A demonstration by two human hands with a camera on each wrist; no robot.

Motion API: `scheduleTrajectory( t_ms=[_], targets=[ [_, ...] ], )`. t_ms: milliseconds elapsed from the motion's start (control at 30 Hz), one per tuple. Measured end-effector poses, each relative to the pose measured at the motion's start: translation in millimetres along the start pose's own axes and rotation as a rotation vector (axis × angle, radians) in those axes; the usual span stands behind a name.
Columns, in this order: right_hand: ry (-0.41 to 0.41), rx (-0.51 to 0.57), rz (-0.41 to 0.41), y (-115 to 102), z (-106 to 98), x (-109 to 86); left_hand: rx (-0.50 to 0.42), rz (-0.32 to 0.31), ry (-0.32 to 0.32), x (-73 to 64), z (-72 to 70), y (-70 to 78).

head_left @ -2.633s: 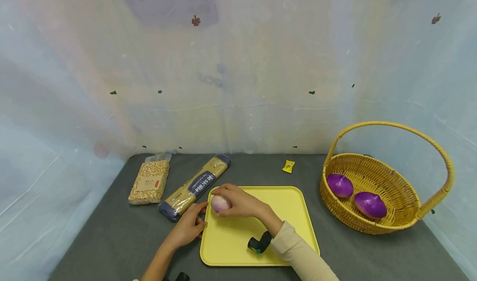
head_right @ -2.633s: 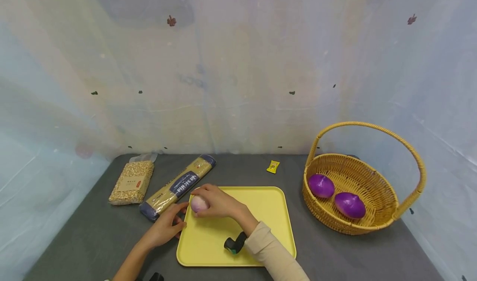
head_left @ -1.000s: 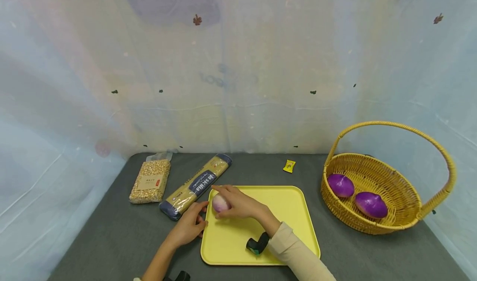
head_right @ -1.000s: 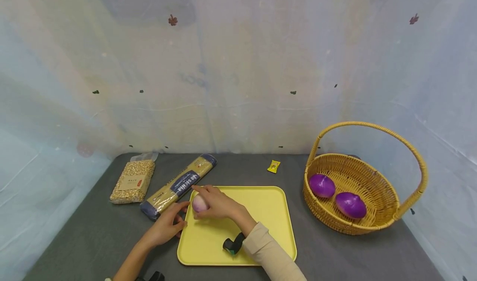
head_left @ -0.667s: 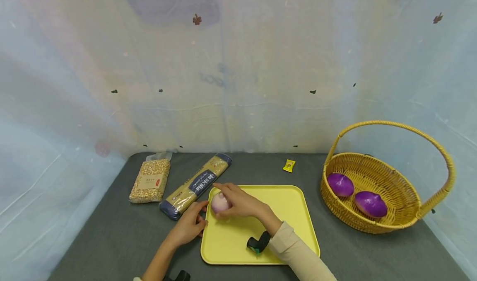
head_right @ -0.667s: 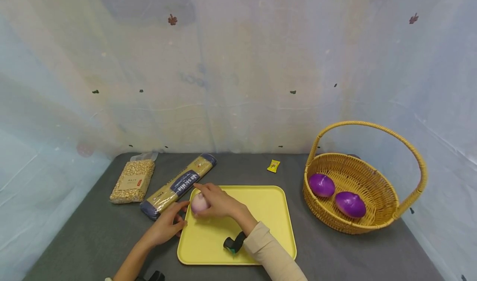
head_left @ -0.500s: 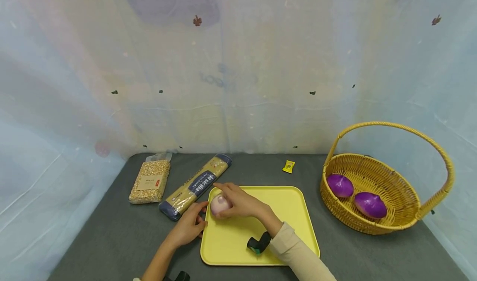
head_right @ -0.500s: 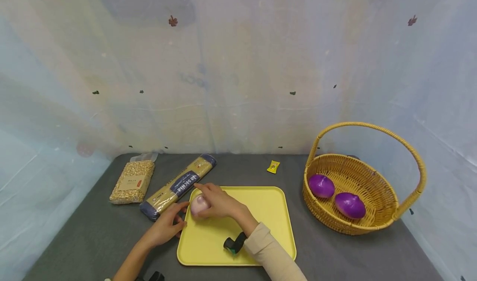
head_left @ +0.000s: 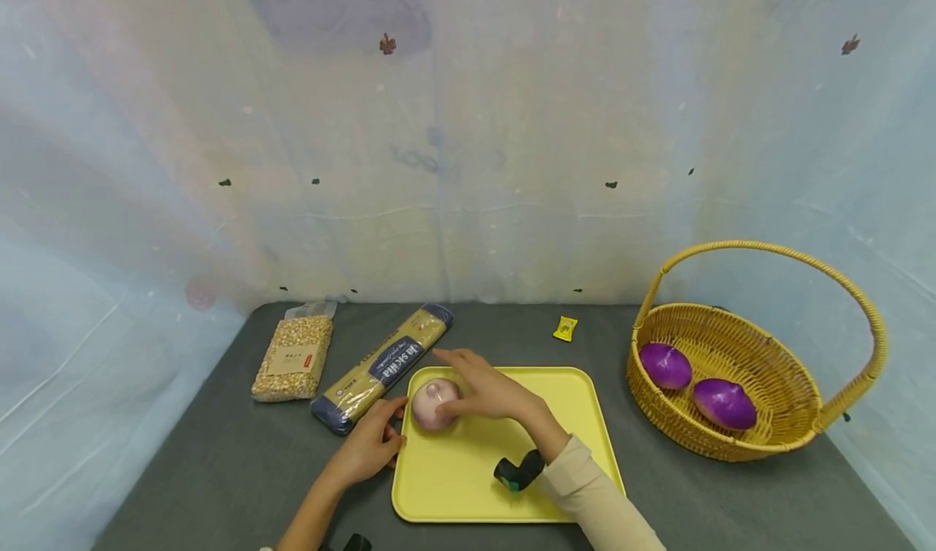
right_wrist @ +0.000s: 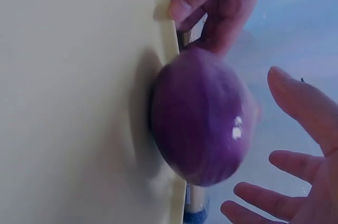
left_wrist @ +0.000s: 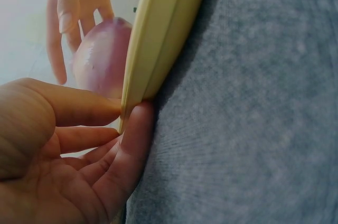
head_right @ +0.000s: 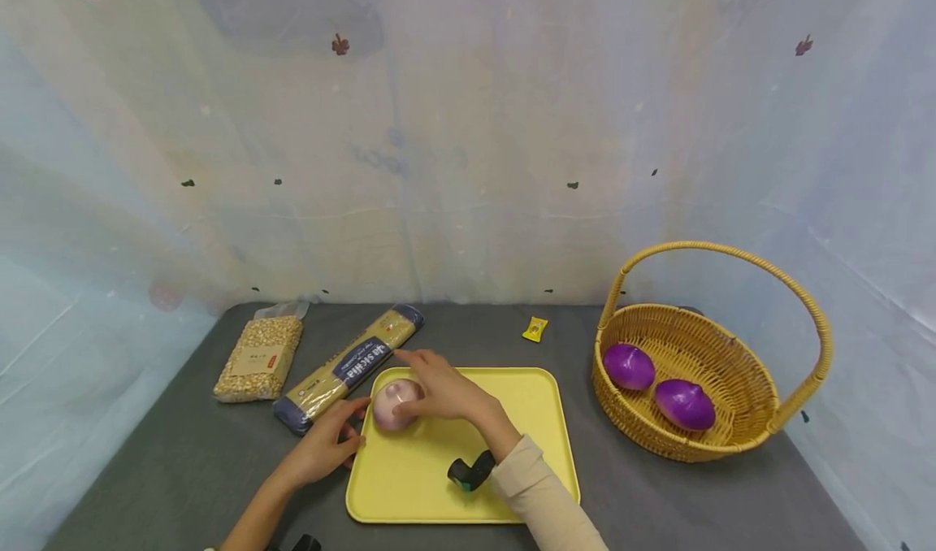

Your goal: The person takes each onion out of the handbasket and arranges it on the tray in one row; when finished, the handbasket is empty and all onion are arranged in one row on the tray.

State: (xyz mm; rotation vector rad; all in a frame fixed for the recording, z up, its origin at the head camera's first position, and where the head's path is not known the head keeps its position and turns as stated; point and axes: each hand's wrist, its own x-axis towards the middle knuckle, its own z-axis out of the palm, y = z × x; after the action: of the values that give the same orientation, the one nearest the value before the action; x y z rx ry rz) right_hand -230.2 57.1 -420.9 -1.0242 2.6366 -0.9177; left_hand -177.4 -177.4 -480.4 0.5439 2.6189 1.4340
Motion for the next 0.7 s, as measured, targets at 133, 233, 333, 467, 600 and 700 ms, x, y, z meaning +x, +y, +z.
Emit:
scheduleTrajectory(
  t_ms=[133,233,333,467,600,700],
  targets=[
    [0.011,0.027,-0.008,4,-3,-3.0,-0.007,0.005,0.0,-0.1,0.0,0.4],
    [0.017,0.029,-0.015,7,-5,-5.3,-0.013,0.004,0.001,-0.3,0.1,0.8],
    [0.026,0.021,-0.019,10,-8,-7.8,-0.017,0.003,0.002,-0.5,0.4,0.4],
    [0.048,0.018,-0.013,13,-14,-12.2,-0.026,0.015,0.008,-0.7,0.5,0.3],
    [0.067,0.025,-0.006,18,-20,-16.7,-0.03,0.018,0.007,-0.8,0.2,0.4],
    [0.074,0.03,-0.002,21,-24,-20.1,-0.027,0.008,-0.001,-0.9,-0.3,0.9]
  ],
)
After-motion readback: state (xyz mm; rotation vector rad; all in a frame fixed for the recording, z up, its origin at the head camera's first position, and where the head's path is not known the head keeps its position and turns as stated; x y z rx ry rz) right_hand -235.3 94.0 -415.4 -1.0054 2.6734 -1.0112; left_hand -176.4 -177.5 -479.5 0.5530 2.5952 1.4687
